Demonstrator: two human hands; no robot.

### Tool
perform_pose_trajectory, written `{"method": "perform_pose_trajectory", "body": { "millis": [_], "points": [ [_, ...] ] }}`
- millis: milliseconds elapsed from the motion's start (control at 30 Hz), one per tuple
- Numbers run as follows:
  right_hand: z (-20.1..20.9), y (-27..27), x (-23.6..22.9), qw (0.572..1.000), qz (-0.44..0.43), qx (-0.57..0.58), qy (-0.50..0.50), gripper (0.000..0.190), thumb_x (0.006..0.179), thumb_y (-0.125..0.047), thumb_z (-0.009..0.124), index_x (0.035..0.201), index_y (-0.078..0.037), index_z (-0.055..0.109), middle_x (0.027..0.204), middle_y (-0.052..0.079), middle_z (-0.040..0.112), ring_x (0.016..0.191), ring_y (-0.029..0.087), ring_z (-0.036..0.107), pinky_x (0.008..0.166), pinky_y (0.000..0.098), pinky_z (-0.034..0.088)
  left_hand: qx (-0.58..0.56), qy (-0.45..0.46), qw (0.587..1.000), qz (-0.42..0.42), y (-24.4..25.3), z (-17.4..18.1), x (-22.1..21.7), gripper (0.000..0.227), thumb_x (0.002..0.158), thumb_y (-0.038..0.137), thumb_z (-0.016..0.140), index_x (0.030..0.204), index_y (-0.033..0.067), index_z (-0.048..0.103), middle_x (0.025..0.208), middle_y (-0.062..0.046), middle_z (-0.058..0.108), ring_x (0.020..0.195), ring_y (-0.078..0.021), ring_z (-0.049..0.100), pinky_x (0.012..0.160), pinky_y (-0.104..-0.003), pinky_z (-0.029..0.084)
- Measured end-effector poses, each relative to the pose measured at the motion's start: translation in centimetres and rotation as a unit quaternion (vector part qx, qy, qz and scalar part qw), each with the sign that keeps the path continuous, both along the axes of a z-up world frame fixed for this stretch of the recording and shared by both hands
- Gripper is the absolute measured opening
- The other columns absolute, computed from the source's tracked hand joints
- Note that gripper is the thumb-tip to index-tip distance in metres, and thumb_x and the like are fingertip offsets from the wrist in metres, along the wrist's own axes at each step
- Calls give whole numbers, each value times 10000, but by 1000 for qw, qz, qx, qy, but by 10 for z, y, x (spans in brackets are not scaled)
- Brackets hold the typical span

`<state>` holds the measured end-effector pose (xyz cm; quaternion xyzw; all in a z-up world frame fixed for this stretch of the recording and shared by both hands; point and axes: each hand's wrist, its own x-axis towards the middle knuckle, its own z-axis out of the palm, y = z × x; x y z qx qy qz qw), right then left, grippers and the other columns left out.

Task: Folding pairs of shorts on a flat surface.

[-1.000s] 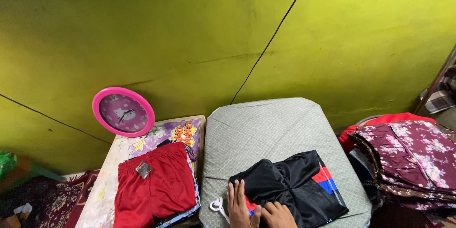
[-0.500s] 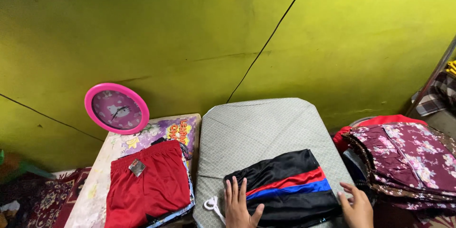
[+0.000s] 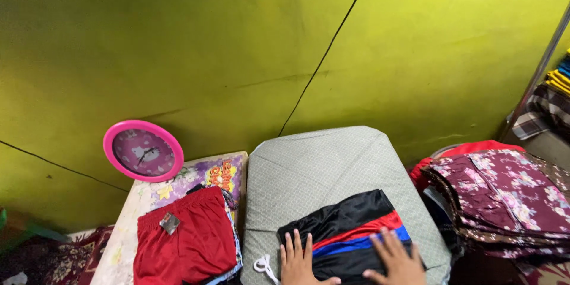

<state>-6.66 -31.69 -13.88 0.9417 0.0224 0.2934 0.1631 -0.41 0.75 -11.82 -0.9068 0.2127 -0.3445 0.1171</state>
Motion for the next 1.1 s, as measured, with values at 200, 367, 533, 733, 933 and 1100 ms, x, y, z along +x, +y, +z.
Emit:
{"method": "perform_pose_trajectory", "body": {
  "millis": [200,367,533,733,933,1100],
  "points": [
    [37,-42,-6,898,-210,147,357,1081,746,-1054,322,1610,-478,21,1743,6,-10,1608,231,36,1136,770,133,-2,-23,1000,-8,-3,29,-5,2043,262,1477,590,1607,17,108,1667,-367,24,1590,-545,-40,1230,-645,-11],
    [68,44,23,984,-15,114,133,1150,741,-1031,451,1610,-325,184,1730,20,117,1601,221,102,1174,720,73,-25,-14,1000,-3,-9,14,-8,2066,178,1444,672,1611,53,145,1683,-345,41,1592,-522,-13,1235,-633,11],
    [72,72,65,989,140,29,-37,1162,763,-1056,426,1614,-280,274,1741,-4,200,1608,187,172,1196,644,111,-15,-34,999,8,-4,11,-2,2068,150,1463,592,1620,73,162,1687,-337,74,1593,-491,45,1240,-609,62],
    [77,-11,93,899,-75,247,354,917,905,-827,244,1627,-274,129,1730,-27,47,1601,186,18,1253,626,45,-44,538,841,45,-10,136,-1,1346,697,985,423,1649,91,94,1674,-317,-23,1547,-496,-105,1156,-711,-145],
    [84,-44,118,927,-43,271,254,592,968,-385,499,1536,-269,377,1671,16,319,1358,279,536,1026,468,519,-188,535,820,72,4,165,51,650,1067,372,472,1626,180,200,1677,-146,188,1546,-382,130,1271,-549,162],
    [85,-34,140,960,3,145,238,617,942,-259,474,1541,-355,359,1496,-69,492,1122,239,632,936,417,523,-58,573,811,107,16,142,77,798,949,75,615,1634,180,219,1561,-104,390,1406,-343,399,1177,-527,385]
  ]
}}
